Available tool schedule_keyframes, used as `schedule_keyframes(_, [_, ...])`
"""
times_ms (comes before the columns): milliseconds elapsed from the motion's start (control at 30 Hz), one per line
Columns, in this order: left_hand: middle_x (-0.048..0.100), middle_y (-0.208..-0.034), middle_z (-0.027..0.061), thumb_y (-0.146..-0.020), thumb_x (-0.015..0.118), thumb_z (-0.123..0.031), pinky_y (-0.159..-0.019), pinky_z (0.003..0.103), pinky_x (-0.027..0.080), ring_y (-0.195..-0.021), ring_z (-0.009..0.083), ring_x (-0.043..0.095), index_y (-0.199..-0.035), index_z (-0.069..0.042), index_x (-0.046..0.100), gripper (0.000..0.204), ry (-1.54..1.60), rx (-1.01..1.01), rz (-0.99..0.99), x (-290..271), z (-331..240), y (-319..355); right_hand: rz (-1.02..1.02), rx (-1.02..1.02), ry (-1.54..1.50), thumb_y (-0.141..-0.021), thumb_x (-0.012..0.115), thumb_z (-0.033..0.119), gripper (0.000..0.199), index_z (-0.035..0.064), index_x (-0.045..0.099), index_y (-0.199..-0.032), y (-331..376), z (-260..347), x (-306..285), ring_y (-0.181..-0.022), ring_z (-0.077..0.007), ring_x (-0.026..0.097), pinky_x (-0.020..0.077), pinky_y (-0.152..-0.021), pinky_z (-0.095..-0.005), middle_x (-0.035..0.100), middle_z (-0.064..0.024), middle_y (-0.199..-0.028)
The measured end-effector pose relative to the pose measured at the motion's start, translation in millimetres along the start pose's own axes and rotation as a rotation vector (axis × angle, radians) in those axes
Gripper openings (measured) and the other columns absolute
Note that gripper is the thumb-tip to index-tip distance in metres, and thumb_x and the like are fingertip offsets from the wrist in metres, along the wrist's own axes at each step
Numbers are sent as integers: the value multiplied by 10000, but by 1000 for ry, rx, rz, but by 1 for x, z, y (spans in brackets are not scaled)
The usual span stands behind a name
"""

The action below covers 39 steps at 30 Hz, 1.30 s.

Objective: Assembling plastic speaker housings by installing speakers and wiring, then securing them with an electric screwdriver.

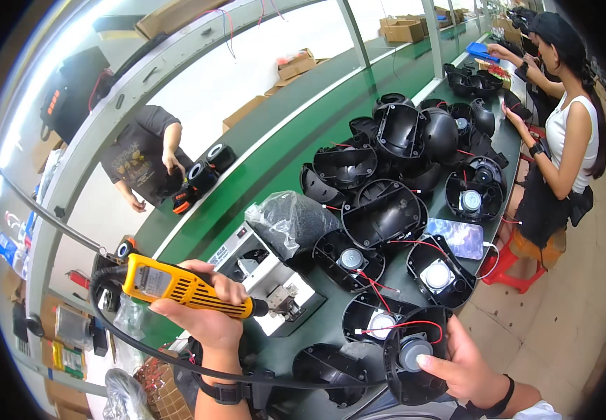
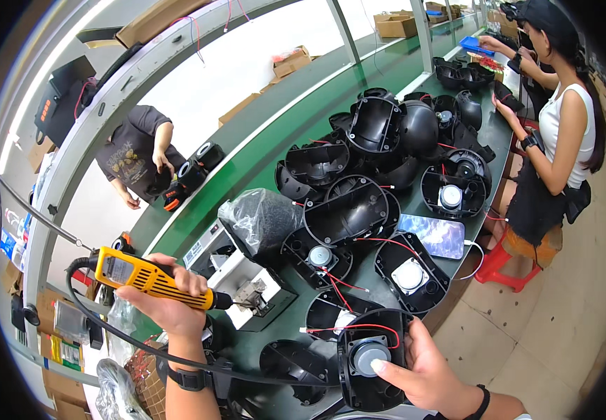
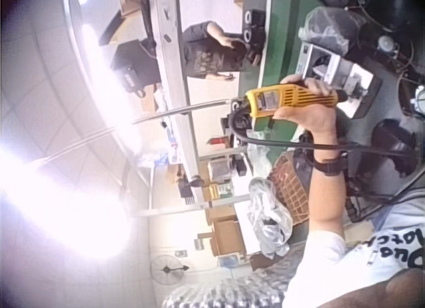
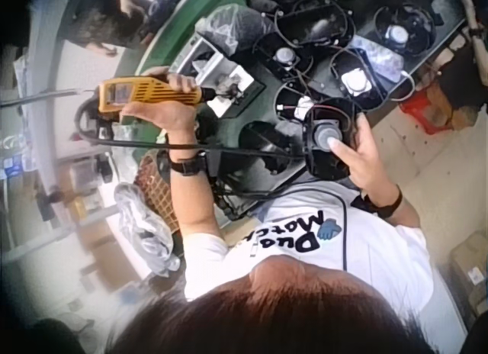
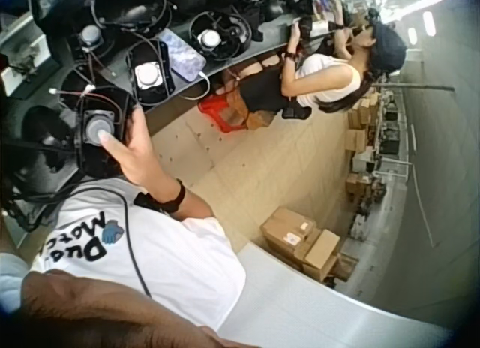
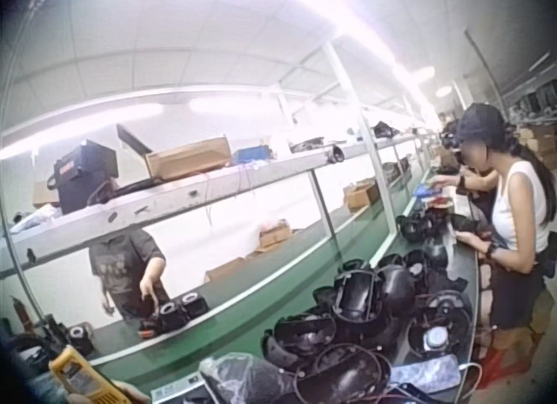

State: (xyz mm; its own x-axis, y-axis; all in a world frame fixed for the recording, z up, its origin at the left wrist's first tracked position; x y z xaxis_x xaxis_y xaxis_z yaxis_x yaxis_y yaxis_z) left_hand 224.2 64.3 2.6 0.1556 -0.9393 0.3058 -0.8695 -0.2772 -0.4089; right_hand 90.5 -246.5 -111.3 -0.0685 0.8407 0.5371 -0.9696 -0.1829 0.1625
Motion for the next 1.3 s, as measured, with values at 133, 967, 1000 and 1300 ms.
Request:
schedule_keyframes(133, [419, -589, -8, -764, 343, -974, -495, 313, 391, -450, 138, 382, -1011, -101, 518, 924, 31, -74, -129, -7, 2, -8, 22, 14, -26, -924, 706, 56, 688, -37, 280, -1456, -8, 0, 3, -1286, -190, 502, 378, -1113, -364, 501, -151, -1383])
schedule_keyframes(967, [649, -765, 111, -733, 745, -9, -685, 439, 578, -661, 274, 675, -1158, -16, 524, 479, -411, 350, 920, 55, -42, 60, 58, 11, -21, -909, 676, 17, 688, -9, 283, -1473, -27, 4, 0, -1328, -223, 506, 404, -1126, -409, 475, -157, -1443])
schedule_keyframes(1000, [624, -735, 104, -711, 646, -467, -628, 408, 540, -626, 253, 627, -1117, -5, 560, 621, -231, 287, 766, 51, -40, 61, 54, 9, -24, -909, 676, 17, 688, -9, 283, -1473, -26, 4, 0, -1328, -223, 506, 404, -1126, -409, 475, -157, -1443])
schedule_keyframes(1300, [604, -719, 112, -705, 571, -903, -592, 406, 524, -608, 253, 598, -1105, 29, 609, 1015, -252, 421, 566, 36, -39, 66, 76, 33, -13, -932, 673, 20, 713, -35, 236, -1492, -27, 3, -3, -1317, -185, 471, 372, -1130, -368, 467, -141, -1407])
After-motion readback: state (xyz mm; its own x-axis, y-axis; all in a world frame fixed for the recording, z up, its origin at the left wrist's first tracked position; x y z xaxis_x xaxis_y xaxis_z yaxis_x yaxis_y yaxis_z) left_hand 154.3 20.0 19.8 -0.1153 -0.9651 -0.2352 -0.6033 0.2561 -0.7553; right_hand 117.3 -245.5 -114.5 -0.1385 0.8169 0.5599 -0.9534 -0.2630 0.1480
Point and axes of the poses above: each hand's wrist, its own y-axis away from the middle knuckle, its own x-axis out of the palm, z = x × y, the point moved 6 cm from there along -y, towards the middle knuckle
